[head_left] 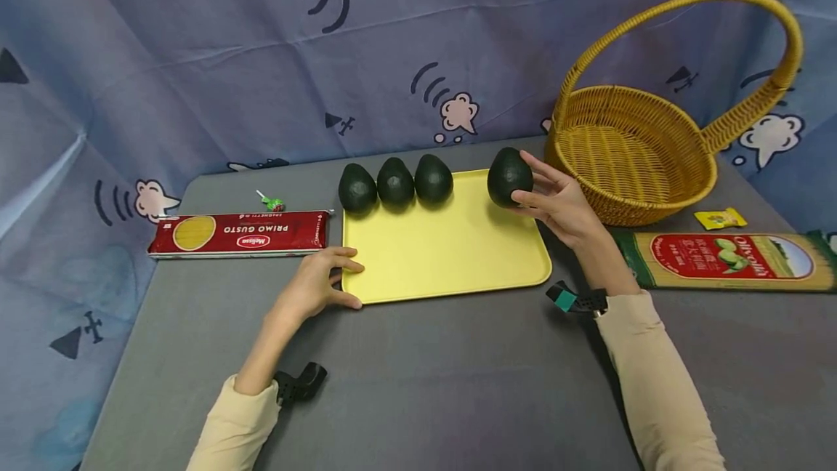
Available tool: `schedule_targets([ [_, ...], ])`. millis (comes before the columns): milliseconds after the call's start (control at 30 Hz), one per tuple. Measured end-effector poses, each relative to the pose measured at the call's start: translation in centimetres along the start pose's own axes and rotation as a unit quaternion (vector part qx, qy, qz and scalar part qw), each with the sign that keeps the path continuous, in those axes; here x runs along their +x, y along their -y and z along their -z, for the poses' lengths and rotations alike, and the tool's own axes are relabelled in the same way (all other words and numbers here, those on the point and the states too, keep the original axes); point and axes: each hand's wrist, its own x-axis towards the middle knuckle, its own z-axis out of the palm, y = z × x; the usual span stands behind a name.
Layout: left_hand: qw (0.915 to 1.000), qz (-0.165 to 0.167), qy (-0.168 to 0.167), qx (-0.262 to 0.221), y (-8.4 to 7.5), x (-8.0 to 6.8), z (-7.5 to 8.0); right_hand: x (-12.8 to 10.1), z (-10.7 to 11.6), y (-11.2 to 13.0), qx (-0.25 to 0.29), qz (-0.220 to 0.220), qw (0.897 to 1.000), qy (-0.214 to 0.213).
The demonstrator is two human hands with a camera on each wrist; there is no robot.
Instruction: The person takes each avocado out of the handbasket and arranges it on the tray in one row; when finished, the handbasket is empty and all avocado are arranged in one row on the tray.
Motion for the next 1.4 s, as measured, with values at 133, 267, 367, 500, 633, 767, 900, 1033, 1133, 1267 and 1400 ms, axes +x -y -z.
schedule_targets([
  [133, 0.9999, 0.010, 0.002, -0.003, -0.2, 0.0, 0.1, 1.0, -0.4, -0.9, -0.024, -0.018, 1.000, -0.003],
  [267, 0.9998, 0.017, 0.005, -0.004, -0.2, -0.1, 0.2, 1.9, -0.7, -1.7, -0.050, -0.042, 0.998, -0.017],
  [367, 0.9997, 0.021, 0.009, -0.006, -0.3, -0.2, 0.1, 2.3, -0.8, -2.1, -0.064, -0.060, 0.996, -0.024],
  [500, 0.9993, 0.029, 0.012, -0.018, -0.3, -0.3, 0.0, 2.6, -0.7, -2.6, -0.071, -0.071, 0.995, -0.016],
  [633, 0.9993, 0.028, 0.011, -0.021, -0.3, -0.2, 0.0, 2.8, -0.6, -2.9, -0.081, -0.081, 0.993, -0.009],
  [767, 0.9993, 0.028, 0.010, -0.024, -0.2, -0.1, 0.0, 3.0, -0.7, -2.7, -0.101, -0.088, 0.991, -0.002],
  [900, 0.9995, 0.023, 0.011, -0.017, -0.3, 0.0, 0.0, 3.2, -0.6, -2.4, -0.115, -0.086, 0.990, -0.008],
  [1033, 0.9997, 0.020, 0.011, -0.006, -0.2, 0.1, 0.0, 3.3, -0.5, -2.2, -0.127, -0.087, 0.988, -0.017],
  [1133, 0.9997, 0.020, 0.010, -0.004, -0.2, 0.1, -0.1, 3.4, -0.5, -2.2, -0.133, -0.087, 0.987, -0.015],
  [1267, 0.9997, 0.022, 0.010, -0.007, -0.1, 0.1, -0.1, 3.6, -0.4, -2.3, -0.138, -0.086, 0.987, -0.013],
  [1400, 0.9997, 0.023, 0.011, -0.006, -0.1, 0.2, -0.1, 3.7, -0.3, -2.2, -0.139, -0.082, 0.987, -0.013],
])
